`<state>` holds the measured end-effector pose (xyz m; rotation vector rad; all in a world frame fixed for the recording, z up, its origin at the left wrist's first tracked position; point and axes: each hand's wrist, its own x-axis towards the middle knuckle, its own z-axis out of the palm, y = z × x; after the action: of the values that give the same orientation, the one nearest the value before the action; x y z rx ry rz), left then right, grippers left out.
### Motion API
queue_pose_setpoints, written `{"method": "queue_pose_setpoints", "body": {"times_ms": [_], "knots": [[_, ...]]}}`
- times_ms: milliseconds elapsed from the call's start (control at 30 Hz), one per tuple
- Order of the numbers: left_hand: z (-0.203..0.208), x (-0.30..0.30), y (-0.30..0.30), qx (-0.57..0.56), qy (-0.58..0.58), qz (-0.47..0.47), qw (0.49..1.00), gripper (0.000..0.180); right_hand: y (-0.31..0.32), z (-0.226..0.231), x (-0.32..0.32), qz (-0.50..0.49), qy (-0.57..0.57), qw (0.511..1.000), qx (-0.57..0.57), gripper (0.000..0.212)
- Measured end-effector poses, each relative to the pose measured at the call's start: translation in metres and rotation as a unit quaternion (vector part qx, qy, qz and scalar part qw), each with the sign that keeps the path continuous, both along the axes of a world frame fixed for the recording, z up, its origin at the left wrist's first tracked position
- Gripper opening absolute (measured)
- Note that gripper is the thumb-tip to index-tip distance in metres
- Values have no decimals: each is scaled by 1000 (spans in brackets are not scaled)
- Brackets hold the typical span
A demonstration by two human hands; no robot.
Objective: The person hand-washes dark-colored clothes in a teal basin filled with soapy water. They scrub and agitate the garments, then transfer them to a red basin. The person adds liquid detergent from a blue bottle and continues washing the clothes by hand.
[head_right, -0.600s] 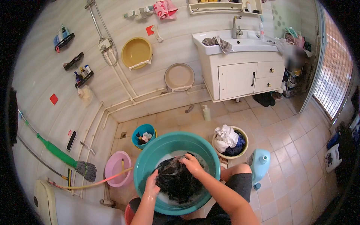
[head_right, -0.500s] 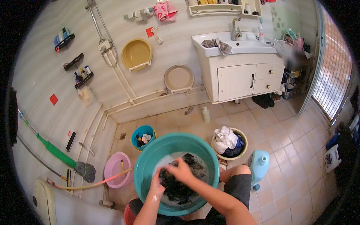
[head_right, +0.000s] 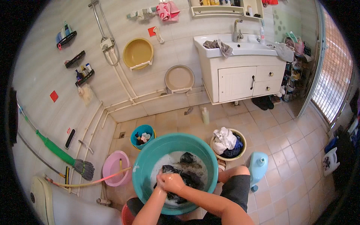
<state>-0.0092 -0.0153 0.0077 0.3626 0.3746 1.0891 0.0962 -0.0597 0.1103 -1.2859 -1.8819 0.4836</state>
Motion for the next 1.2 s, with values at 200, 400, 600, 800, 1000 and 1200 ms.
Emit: {"method": "queue_pose_setpoints", "body": {"times_ms": [200, 400, 600, 800, 1000, 1200], "knots": [[80, 31, -17, -135, 202, 79, 967, 34, 51, -59, 46, -112, 202, 931, -281, 29], [94, 12, -14, -115, 176, 66, 975, 34, 36, -50, 63, 69, 429, 800, -414, 28], [47, 12, 1, -136, 189, 127, 964, 29, 10, 2, 28, -76, 240, 956, -149, 36], [34, 23, -8, -32, 106, 34, 993, 36, 13, -3, 13, -75, 4, 997, -14, 27], [54, 13, -9, -71, -82, -100, 989, 39, 2, 10, 7, -25, -113, 993, -23, 18], [60, 16, -13, -165, 177, 122, 963, 30, 21, -17, 24, -78, 87, 990, -78, 23]]}}
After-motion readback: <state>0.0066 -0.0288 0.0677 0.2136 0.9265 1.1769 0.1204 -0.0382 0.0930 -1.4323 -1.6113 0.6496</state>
